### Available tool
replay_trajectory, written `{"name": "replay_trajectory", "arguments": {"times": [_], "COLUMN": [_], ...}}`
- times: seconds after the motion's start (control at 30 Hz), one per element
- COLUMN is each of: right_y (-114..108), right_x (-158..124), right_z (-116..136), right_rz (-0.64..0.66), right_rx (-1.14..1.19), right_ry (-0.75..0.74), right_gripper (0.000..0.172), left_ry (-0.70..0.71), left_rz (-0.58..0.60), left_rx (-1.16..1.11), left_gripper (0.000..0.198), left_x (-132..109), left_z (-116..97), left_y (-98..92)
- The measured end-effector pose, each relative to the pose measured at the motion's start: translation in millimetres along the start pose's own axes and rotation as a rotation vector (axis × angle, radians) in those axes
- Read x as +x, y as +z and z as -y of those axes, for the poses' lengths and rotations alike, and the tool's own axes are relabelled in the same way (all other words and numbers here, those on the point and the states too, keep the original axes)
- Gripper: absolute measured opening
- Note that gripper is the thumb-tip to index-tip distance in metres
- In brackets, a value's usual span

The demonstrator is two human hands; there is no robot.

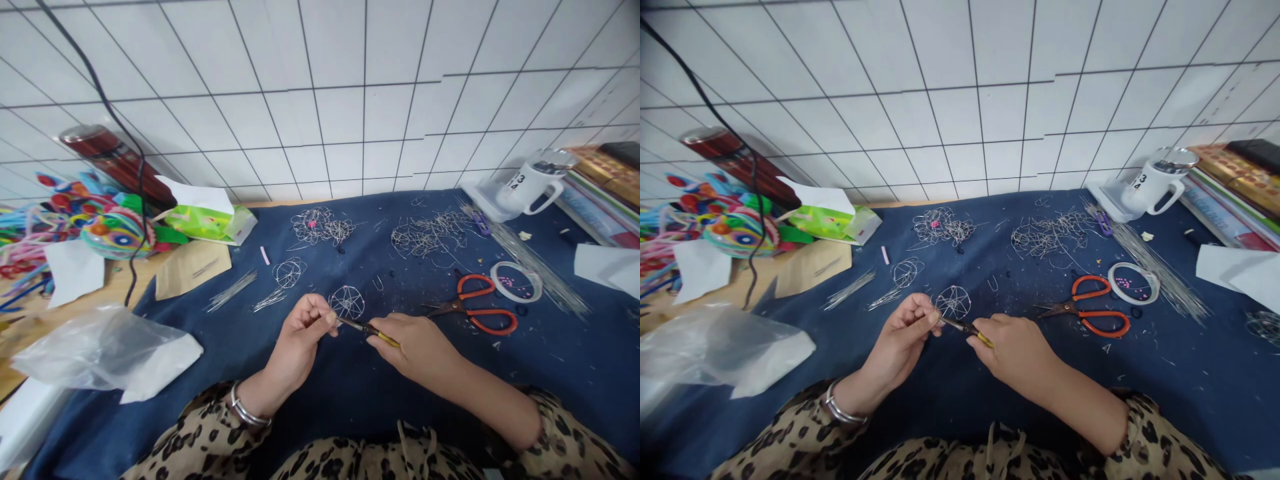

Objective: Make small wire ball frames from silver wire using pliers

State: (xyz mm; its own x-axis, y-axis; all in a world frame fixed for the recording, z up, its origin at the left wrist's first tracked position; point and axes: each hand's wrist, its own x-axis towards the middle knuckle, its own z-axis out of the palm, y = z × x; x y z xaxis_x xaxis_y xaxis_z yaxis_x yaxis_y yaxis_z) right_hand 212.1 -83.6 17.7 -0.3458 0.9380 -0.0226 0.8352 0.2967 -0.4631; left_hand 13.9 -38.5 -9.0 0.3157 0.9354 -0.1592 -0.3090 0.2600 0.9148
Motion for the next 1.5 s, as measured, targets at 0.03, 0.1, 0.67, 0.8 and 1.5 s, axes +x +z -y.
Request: {"name": "replay_trajectory", "arguments": {"times": [0.03, 0.1, 0.67, 0.8, 1.5], "right_y": [0.2, 0.5, -3.9, -3.3, 2.6], "right_x": [-0.2, -0.5, -5.4, -8.9, -3.8], "right_z": [0.3, 1.0, 4.6, 8.4, 35.2], "right_rz": [0.0, -0.002, -0.056, -0.123, -0.279], "right_rx": [-0.004, -0.017, -0.149, -0.254, -0.709], "right_ry": [0.007, 0.015, -0.002, -0.041, -0.149], "right_gripper": [0.016, 0.017, 0.026, 0.027, 0.029], "left_ry": [-0.001, -0.003, 0.005, 0.008, -0.083], "left_rz": [0.0, -0.001, -0.023, -0.034, -0.13], "left_rx": [-0.001, 0.0, 0.039, 0.03, -0.066], "left_gripper": [0.008, 0.008, 0.008, 0.009, 0.009], "left_x": [0.1, 0.3, 2.1, 2.0, 2.1], "left_z": [0.0, 0.3, 3.6, 3.7, 11.4], "left_y": [0.2, 0.5, -1.1, -0.4, -0.6]}}
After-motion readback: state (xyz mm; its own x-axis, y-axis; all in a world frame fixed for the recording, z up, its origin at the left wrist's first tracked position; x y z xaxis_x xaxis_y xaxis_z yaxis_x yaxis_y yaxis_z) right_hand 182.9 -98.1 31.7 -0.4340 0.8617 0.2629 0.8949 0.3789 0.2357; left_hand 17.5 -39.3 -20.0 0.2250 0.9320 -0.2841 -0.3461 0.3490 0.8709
